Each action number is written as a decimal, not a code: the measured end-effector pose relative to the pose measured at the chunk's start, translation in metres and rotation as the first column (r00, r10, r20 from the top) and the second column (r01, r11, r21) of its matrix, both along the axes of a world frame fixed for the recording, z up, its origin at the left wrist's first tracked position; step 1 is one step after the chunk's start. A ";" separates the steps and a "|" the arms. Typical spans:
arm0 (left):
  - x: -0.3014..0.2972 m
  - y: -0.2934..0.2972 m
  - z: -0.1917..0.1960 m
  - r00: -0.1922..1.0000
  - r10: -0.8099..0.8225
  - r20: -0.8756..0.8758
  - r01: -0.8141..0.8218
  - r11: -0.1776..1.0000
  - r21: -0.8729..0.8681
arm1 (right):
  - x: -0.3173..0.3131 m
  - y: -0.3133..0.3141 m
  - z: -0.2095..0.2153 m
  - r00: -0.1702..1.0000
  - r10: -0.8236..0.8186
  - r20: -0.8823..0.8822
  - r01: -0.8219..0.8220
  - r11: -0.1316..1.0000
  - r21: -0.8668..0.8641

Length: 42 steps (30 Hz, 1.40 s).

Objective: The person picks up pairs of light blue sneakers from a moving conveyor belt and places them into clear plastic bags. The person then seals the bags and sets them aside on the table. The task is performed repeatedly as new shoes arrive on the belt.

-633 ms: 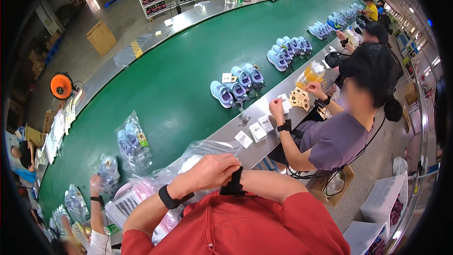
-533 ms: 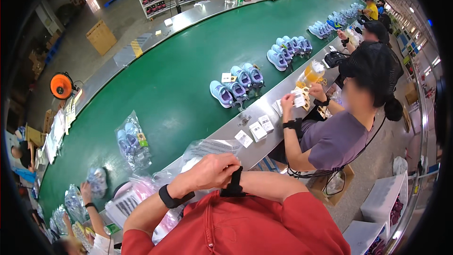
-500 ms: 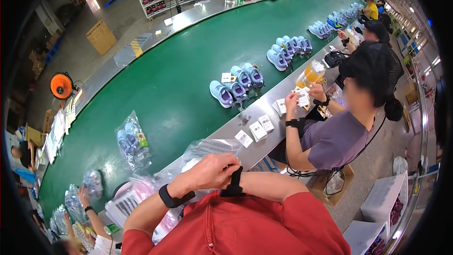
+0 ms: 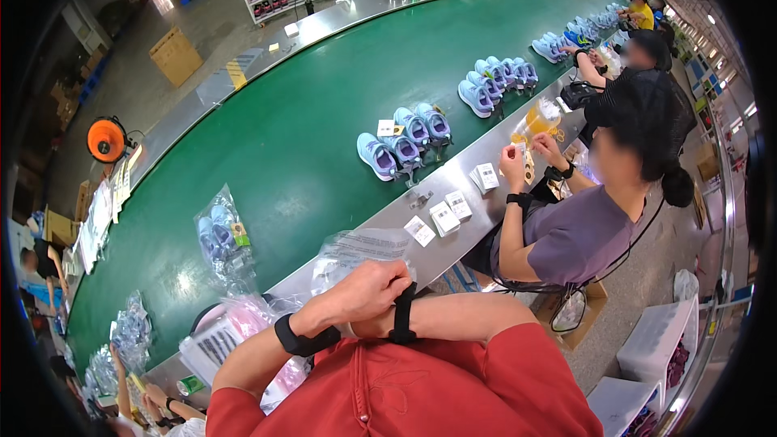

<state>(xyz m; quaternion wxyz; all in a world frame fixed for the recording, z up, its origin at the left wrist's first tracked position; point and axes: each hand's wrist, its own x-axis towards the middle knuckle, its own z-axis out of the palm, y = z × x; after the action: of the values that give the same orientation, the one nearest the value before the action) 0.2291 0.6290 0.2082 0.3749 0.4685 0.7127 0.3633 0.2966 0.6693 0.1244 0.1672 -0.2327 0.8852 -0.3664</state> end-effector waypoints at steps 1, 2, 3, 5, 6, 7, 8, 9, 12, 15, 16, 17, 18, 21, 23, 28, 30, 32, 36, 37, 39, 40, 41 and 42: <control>0.004 0.001 0.001 1.000 0.008 -0.028 -0.008 1.000 -0.007 | 0.003 0.000 0.000 1.000 0.004 0.001 -0.004 1.000 -0.002; 0.007 0.001 -0.005 0.998 0.025 -0.060 -0.025 1.000 0.010 | 0.006 0.001 0.000 1.000 0.004 0.000 -0.004 1.000 -0.002; 0.012 0.001 -0.015 0.995 0.043 -0.091 -0.041 0.999 0.027 | 0.009 0.001 0.000 1.000 0.008 0.005 -0.008 1.000 -0.004; 0.015 0.003 -0.017 0.995 0.089 -0.041 -0.088 0.996 0.030 | 0.014 0.003 -0.001 1.000 0.014 0.017 -0.014 1.000 -0.014; 0.017 0.003 -0.014 0.992 0.119 0.038 -0.120 0.993 0.015 | 0.015 0.004 -0.001 1.000 0.012 0.021 -0.012 1.000 -0.018; 0.018 0.003 -0.012 0.981 0.153 0.117 -0.154 0.988 -0.002 | 0.019 0.006 -0.001 1.000 0.020 0.022 -0.020 1.000 -0.020; 0.018 0.003 -0.012 0.978 0.165 0.129 -0.163 0.986 -0.024 | 0.022 0.008 -0.001 0.999 0.020 0.030 -0.019 1.000 -0.023; 0.018 0.004 -0.013 0.974 0.177 0.141 -0.172 0.984 -0.046 | 0.025 0.010 -0.002 0.999 0.027 0.036 -0.026 0.999 -0.024; 0.021 0.003 -0.019 0.969 0.198 0.151 -0.193 0.980 -0.050 | 0.033 0.012 -0.002 0.998 0.039 0.051 -0.037 0.999 -0.032; 0.023 0.008 -0.021 0.944 0.256 0.207 -0.246 0.967 -0.072 | 0.039 0.015 -0.004 0.996 0.053 0.066 -0.050 0.998 -0.045; 0.024 0.011 -0.022 0.931 0.279 0.236 -0.264 0.960 -0.093 | 0.040 0.014 -0.005 0.996 0.052 0.072 -0.048 0.997 -0.054; 0.025 0.013 -0.022 0.924 0.277 0.263 -0.258 0.960 -0.106 | 0.041 0.014 -0.005 0.996 0.055 0.075 -0.051 0.997 -0.060; 0.026 0.015 -0.021 0.917 0.275 0.290 -0.251 0.961 -0.118 | 0.042 0.013 -0.006 0.995 0.060 0.078 -0.055 0.996 -0.066; 0.024 0.019 -0.036 0.969 0.210 0.132 -0.195 0.974 -0.118 | 0.045 0.011 -0.004 0.993 0.084 0.079 -0.078 0.994 -0.073; 0.022 0.021 -0.031 0.987 0.154 0.049 -0.150 0.986 -0.068 | 0.046 0.011 -0.005 0.994 0.084 0.074 -0.079 0.994 -0.078; 0.025 0.026 -0.001 0.815 0.299 0.496 -0.305 0.950 -0.072 | 0.053 0.036 0.000 0.994 0.050 0.092 -0.043 0.996 -0.077; 0.023 0.034 0.005 0.786 0.315 0.532 -0.326 0.942 -0.075 | 0.052 0.046 0.002 0.994 0.054 0.095 -0.047 0.996 -0.072; 0.023 0.037 0.009 0.737 0.338 0.586 -0.354 0.931 -0.091 | 0.050 0.051 0.004 0.994 0.044 0.098 -0.037 0.997 -0.074; 0.018 0.040 0.003 0.833 0.203 0.515 -0.219 0.975 -0.030 | 0.049 0.057 0.005 0.994 0.047 0.103 -0.039 0.996 -0.080; 0.017 0.040 0.002 0.835 0.196 0.515 -0.206 0.978 -0.038 | 0.049 0.056 0.005 0.994 0.044 0.103 -0.036 0.996 -0.081; 0.017 0.041 0.000 0.845 0.178 0.504 -0.184 0.982 -0.038 | 0.049 0.058 0.005 0.994 0.040 0.103 -0.032 0.996 -0.081; 0.017 0.041 -0.001 0.854 0.167 0.492 -0.175 0.984 -0.031 | 0.049 0.060 0.005 0.994 0.040 0.101 -0.031 0.996 -0.081; 0.017 0.042 -0.002 0.863 0.157 0.481 -0.166 0.986 -0.023 | 0.048 0.060 0.004 0.994 0.039 0.100 -0.031 0.996 -0.083; 0.018 0.042 -0.001 0.855 0.169 0.490 -0.175 0.984 -0.035 | 0.049 0.061 0.004 0.994 0.040 0.101 -0.032 0.996 -0.086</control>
<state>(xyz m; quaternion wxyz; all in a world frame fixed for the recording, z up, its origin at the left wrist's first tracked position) 0.2471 0.6713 0.2076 0.5071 0.2972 0.6311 0.5062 0.3451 0.7299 0.1284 0.2092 -0.2363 0.8548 -0.4119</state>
